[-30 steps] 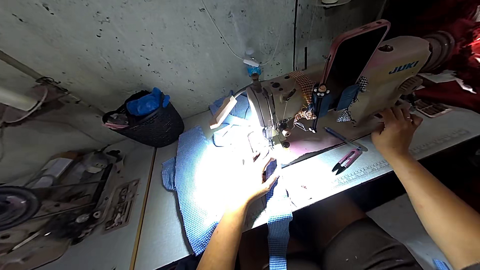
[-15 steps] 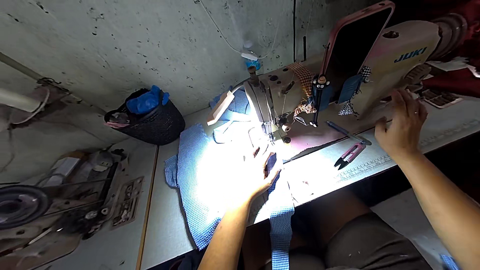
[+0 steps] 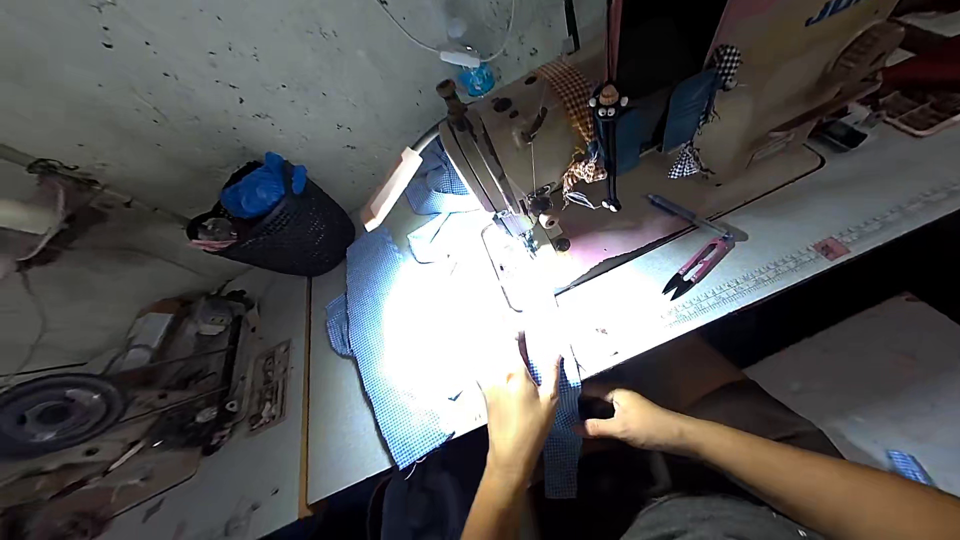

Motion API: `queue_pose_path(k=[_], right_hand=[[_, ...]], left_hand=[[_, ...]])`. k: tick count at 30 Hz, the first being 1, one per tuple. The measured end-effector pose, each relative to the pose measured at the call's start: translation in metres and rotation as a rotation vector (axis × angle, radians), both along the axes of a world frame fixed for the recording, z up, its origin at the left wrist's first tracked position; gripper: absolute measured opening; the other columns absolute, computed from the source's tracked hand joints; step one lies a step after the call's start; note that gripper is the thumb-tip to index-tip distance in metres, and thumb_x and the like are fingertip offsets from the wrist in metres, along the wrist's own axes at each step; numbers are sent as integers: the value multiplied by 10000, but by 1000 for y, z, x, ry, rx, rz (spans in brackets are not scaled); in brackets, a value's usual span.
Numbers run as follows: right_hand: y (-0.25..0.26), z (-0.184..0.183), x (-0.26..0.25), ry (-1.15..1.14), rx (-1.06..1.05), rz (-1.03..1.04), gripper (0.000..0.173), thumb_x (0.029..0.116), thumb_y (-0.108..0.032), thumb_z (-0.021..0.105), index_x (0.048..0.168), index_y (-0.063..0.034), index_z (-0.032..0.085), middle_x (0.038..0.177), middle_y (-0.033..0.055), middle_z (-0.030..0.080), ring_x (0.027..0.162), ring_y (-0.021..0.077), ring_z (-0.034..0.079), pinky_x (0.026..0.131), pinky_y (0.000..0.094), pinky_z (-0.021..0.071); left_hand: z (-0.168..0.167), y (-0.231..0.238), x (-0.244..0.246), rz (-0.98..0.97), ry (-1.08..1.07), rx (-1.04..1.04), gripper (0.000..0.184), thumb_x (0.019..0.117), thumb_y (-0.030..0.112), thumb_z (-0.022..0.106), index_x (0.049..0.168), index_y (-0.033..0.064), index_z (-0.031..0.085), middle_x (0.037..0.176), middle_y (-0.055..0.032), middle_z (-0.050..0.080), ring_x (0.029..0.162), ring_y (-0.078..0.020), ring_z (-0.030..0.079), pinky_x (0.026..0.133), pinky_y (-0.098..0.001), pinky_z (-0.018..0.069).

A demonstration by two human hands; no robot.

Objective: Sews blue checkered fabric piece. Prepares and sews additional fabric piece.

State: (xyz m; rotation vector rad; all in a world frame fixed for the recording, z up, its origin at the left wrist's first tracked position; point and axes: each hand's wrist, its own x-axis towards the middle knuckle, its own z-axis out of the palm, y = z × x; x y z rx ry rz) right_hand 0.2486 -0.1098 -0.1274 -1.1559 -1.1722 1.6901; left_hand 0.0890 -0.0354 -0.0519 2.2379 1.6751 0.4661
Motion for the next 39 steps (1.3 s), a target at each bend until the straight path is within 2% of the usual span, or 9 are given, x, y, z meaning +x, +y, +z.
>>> queue_pose_path(k=[3, 7, 10, 15, 23, 26, 29, 35, 39], right_hand=[[-10, 2, -8, 110, 151, -64, 56, 904, -83, 708, 904, -29, 724, 885, -41, 706, 857, -45, 636, 801, 163, 525], [-24, 25, -9, 203, 187, -109, 62, 922, -42, 678, 865, -40, 701, 803, -58, 685, 764, -32, 630, 726, 163, 532], [-29, 31, -8, 127, 216, -168, 118, 904, -68, 698, 793, -59, 656, 721, -79, 618, 681, -52, 567, 642, 132, 469], [-39, 24, -1, -153, 333, -167, 168, 931, -214, 711, 898, -50, 697, 791, -31, 664, 734, -23, 605, 697, 156, 501], [-24, 3, 2, -834, 1138, -329, 237, 1002, -157, 583, 1173, -155, 747, 1201, 93, 701, 1183, 238, 623, 1054, 377, 466], [-8, -4, 3, -801, 1275, -222, 221, 1029, -123, 562, 1104, -133, 770, 1228, 83, 730, 1279, 242, 608, 1156, 395, 397], [2, -2, 6, -631, 1247, -136, 240, 1033, -99, 527, 1053, -67, 764, 1149, 78, 758, 1242, 221, 644, 1164, 403, 406], [14, 17, 7, -462, 1094, -79, 191, 995, -115, 562, 1008, -39, 737, 1002, 63, 735, 1070, 175, 661, 1056, 386, 458], [23, 21, 2, -469, 992, -103, 197, 991, -161, 548, 962, -56, 711, 918, 34, 690, 981, 146, 621, 969, 353, 444]], left_hand=[[-3, -29, -4, 39, -82, 26, 363, 915, 387, 676, 1027, 47, 738, 833, -55, 713, 866, -225, 684, 945, -582, 440], [-9, -67, -6, 77, -481, -23, 251, 886, 238, 707, 1016, 23, 707, 850, -11, 711, 816, -76, 690, 757, -271, 579], [-14, -87, -7, 116, -976, -298, 107, 896, -22, 691, 998, -50, 673, 810, -74, 737, 710, -107, 723, 674, -255, 626], [-27, -90, -21, 331, -1132, -608, 91, 960, -45, 619, 942, -59, 707, 762, -82, 740, 670, -104, 716, 667, -263, 619], [-31, -84, -21, 328, -1112, -689, 88, 966, -39, 615, 959, -57, 701, 775, -83, 740, 675, -107, 717, 666, -257, 615], [-26, -92, -26, 307, -1130, -746, 128, 983, -9, 597, 919, -30, 706, 751, -58, 730, 664, -83, 701, 657, -243, 602], [-6, -114, -51, 174, -1308, -833, 217, 973, 268, 652, 844, 115, 735, 729, 5, 702, 649, -44, 668, 614, -216, 564], [25, -105, -62, 126, -1454, -313, 299, 992, 410, 633, 1129, 182, 769, 1363, 29, 660, 1277, -101, 584, 1085, -324, 466], [33, -77, -60, 30, -1518, -105, 278, 984, 159, 667, 1232, 44, 723, 1224, -92, 727, 1148, -177, 683, 1065, -377, 514]])
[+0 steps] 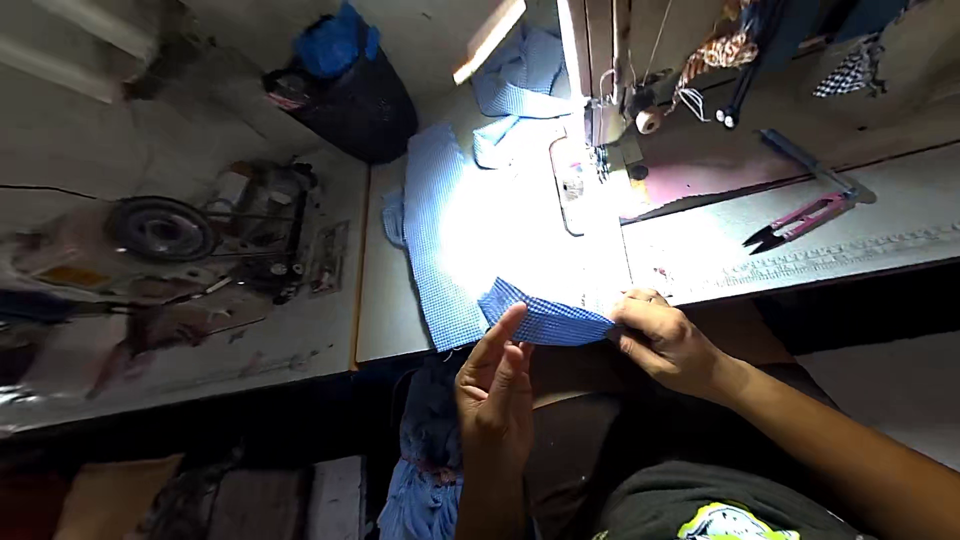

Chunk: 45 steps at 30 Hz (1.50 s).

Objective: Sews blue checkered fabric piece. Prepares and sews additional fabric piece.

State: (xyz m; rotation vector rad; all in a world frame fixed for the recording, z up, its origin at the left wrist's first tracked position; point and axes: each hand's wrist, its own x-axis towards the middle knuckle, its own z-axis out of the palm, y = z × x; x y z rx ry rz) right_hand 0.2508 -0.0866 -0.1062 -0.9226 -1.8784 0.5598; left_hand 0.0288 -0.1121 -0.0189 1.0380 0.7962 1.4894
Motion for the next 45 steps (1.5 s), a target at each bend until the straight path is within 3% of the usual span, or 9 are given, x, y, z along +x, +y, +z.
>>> queue_pose_path(k=[3, 7, 12, 18, 25, 30, 33, 39, 45], right_hand=[[0, 1, -1, 17, -21, -41, 204, 992, -182, 553, 970, -71, 723, 912, 27, 701, 966, 139, 624, 941, 345, 441], [-1, 2, -3, 18, -13, -75, 215, 981, -211, 573, 1030, -72, 729, 960, 32, 720, 994, 140, 626, 975, 359, 425], [-3, -1, -6, 24, -7, -101, 236, 969, -243, 598, 1068, -70, 725, 982, 41, 728, 1016, 135, 650, 1078, 444, 368], [-5, -2, -7, 20, 19, -130, 196, 973, -216, 610, 1039, -83, 739, 955, 26, 741, 968, 112, 666, 1084, 467, 352], [-9, -2, -8, 14, 61, -153, 178, 996, -224, 613, 1003, -114, 753, 915, 7, 736, 944, 122, 656, 1098, 484, 322], [-25, 5, -6, -155, 122, -171, 192, 983, -222, 567, 966, -123, 732, 916, 30, 740, 936, 184, 693, 1050, 502, 402], [-34, -6, -7, -154, 132, -184, 200, 986, -199, 553, 968, -106, 729, 904, 42, 731, 916, 187, 678, 1068, 465, 389], [-39, -11, -15, -68, 141, -231, 177, 971, -193, 575, 938, -110, 728, 893, 17, 739, 909, 130, 686, 1096, 406, 376], [-38, -12, -17, -36, 111, -246, 159, 963, -190, 593, 929, -116, 729, 874, 4, 736, 881, 116, 684, 1101, 417, 368]], left_hand=[[7, 17, 2, 299, 285, 219, 300, 888, -91, 652, 1119, 65, 762, 1052, 5, 775, 944, -87, 730, 887, -274, 603], [16, 29, -5, 382, 470, 344, 467, 826, -114, 724, 1275, 2, 669, 1111, 24, 753, 931, -74, 726, 860, -260, 618], [24, 30, -8, 341, 499, 277, 263, 791, -124, 750, 1013, 16, 764, 897, 10, 780, 820, -73, 744, 791, -246, 633], [30, 30, -12, 305, 488, 217, 182, 771, -40, 810, 841, 104, 724, 755, 46, 736, 692, -31, 694, 683, -192, 598], [38, 28, -19, 253, 531, 220, 199, 820, -83, 738, 973, 45, 751, 877, 14, 773, 810, -74, 738, 788, -240, 626], [44, 44, -12, 116, 749, 410, 127, 856, 56, 757, 939, 152, 751, 898, 99, 764, 849, -32, 724, 825, -239, 615], [30, 81, 5, 1, 934, 543, 87, 863, 90, 731, 934, 40, 725, 910, 27, 737, 884, -26, 700, 850, -256, 596], [-15, 153, 45, -547, 1069, 366, 121, 947, 71, 675, 1049, 10, 696, 1336, -95, 653, 1213, -120, 625, 1038, -319, 512], [-33, 157, 51, -540, 1226, 399, 191, 993, 136, 593, 1020, -24, 694, 1178, -149, 701, 1097, -177, 664, 987, -335, 507]])
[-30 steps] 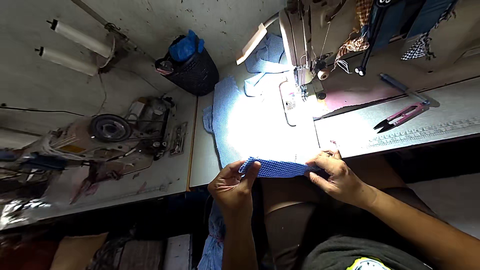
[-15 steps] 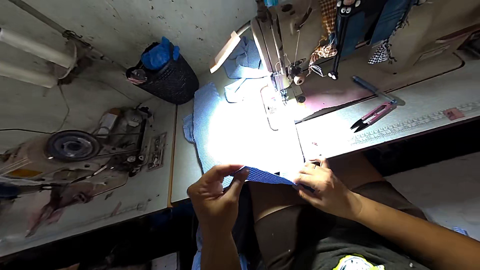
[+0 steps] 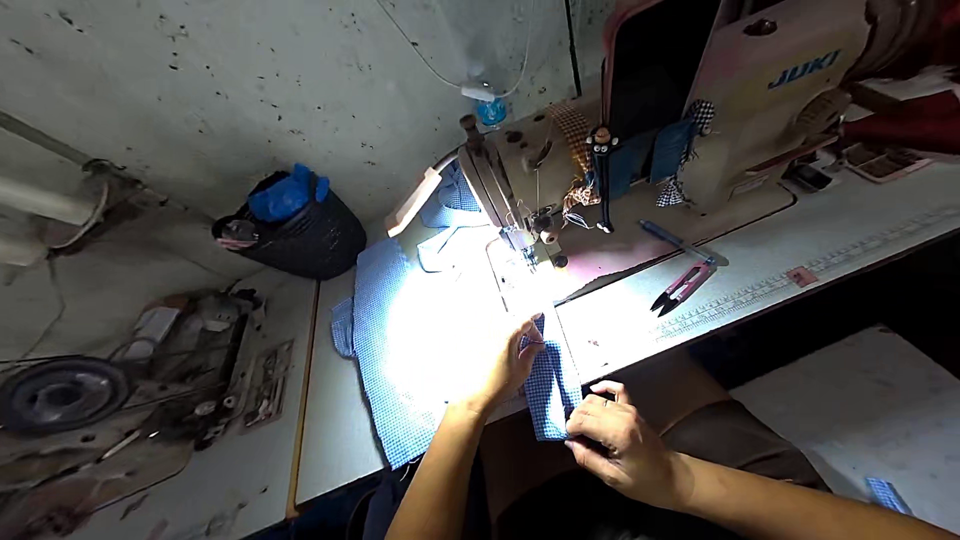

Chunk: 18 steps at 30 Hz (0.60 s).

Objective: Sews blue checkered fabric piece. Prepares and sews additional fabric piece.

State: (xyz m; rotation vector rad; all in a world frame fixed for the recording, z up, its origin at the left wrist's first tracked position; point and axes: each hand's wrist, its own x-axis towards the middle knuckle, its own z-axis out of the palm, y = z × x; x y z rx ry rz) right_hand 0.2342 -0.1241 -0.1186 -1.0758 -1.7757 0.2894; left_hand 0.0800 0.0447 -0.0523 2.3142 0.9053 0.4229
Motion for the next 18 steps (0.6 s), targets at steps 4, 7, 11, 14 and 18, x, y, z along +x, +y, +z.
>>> queue_pose_path(k=[4, 7, 11, 14, 18], right_hand=[[0, 0, -1, 33, -20, 3, 162, 967, -191, 587, 926, -122, 727, 864, -3, 731, 874, 106, 680, 1104, 432, 354], [2, 1, 0, 42, -29, -5, 165, 970, -193, 581, 928, -126, 726, 863, -8, 726, 875, 102, 671, 1111, 436, 334], [5, 4, 0, 40, -36, -33, 165, 966, -195, 580, 913, -133, 724, 874, -16, 729, 905, 96, 667, 1099, 432, 329], [11, 9, 4, 49, -51, -54, 166, 966, -191, 595, 931, -122, 741, 884, -11, 739, 899, 93, 673, 1089, 439, 338], [27, 20, 8, 62, -91, -93, 167, 959, -185, 604, 916, -110, 747, 855, -4, 734, 879, 104, 680, 1107, 460, 349]], left_hand=[[0, -1, -2, -10, 5, 69, 168, 990, 117, 596, 1028, -13, 694, 1132, -147, 702, 1038, -179, 675, 953, -340, 524], [4, 2, -1, -12, 31, 176, 134, 964, 133, 644, 1022, 39, 719, 1022, -74, 734, 1049, -187, 672, 989, -395, 494], [7, 13, 0, -29, 82, 289, 137, 943, 171, 685, 1021, 71, 735, 942, -40, 744, 953, -188, 693, 915, -436, 510], [10, 24, 4, -27, 108, 150, 136, 979, 134, 647, 1041, 28, 706, 1033, -93, 729, 1018, -208, 682, 948, -425, 513], [16, 41, 9, -11, 183, 162, 182, 986, 153, 640, 1127, 58, 706, 1019, -53, 716, 958, -155, 674, 872, -365, 542]])
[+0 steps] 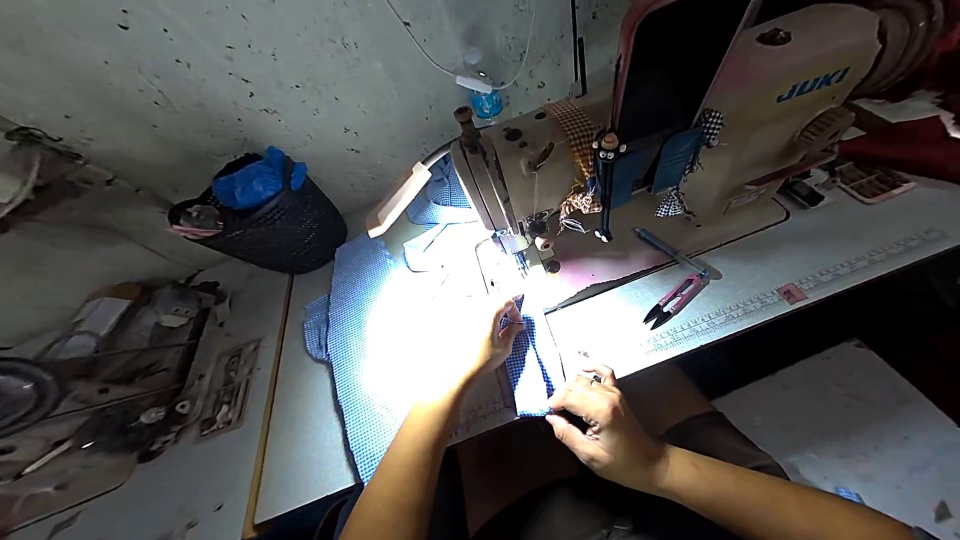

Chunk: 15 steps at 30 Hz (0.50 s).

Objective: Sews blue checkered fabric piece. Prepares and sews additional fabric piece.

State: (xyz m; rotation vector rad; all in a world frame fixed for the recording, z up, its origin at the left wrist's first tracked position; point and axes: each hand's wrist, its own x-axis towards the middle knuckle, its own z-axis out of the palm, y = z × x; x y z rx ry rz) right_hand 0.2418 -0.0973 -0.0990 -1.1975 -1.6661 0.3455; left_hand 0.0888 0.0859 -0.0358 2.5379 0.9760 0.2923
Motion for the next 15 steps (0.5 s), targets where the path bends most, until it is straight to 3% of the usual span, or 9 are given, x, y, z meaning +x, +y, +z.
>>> queue_pose_path(k=[3, 7, 12, 15], right_hand=[[15, 6, 2, -8, -29, -27, 165, 943, -189, 621, 905, -106, 758, 844, 0, 733, 867, 121, 674, 1065, 446, 379], [34, 11, 6, -42, -69, -40, 157, 928, -187, 636, 908, -102, 767, 865, 13, 744, 889, 134, 693, 1070, 463, 399], [59, 17, 13, -82, -115, -35, 158, 932, -196, 635, 899, -107, 761, 868, 21, 737, 935, 163, 678, 1042, 447, 409], [74, 21, 15, -72, -136, -27, 163, 922, -185, 651, 909, -81, 775, 910, 55, 747, 1011, 216, 676, 1064, 457, 422]], left_hand=[[7, 14, 5, 8, 58, 26, 220, 978, 162, 666, 1172, 66, 698, 1004, -46, 716, 926, -155, 674, 855, -382, 544], [12, 29, 10, 48, 37, -1, 261, 966, 147, 690, 1215, 70, 694, 1056, -52, 729, 1001, -175, 685, 924, -426, 539], [10, 49, 13, 76, -14, 0, 172, 966, 150, 688, 1112, 63, 705, 1163, -70, 720, 1071, -210, 672, 957, -477, 515], [11, 59, 15, 113, -19, 46, 106, 959, 150, 706, 1000, 52, 706, 1059, -122, 698, 1009, -272, 661, 878, -507, 515]])
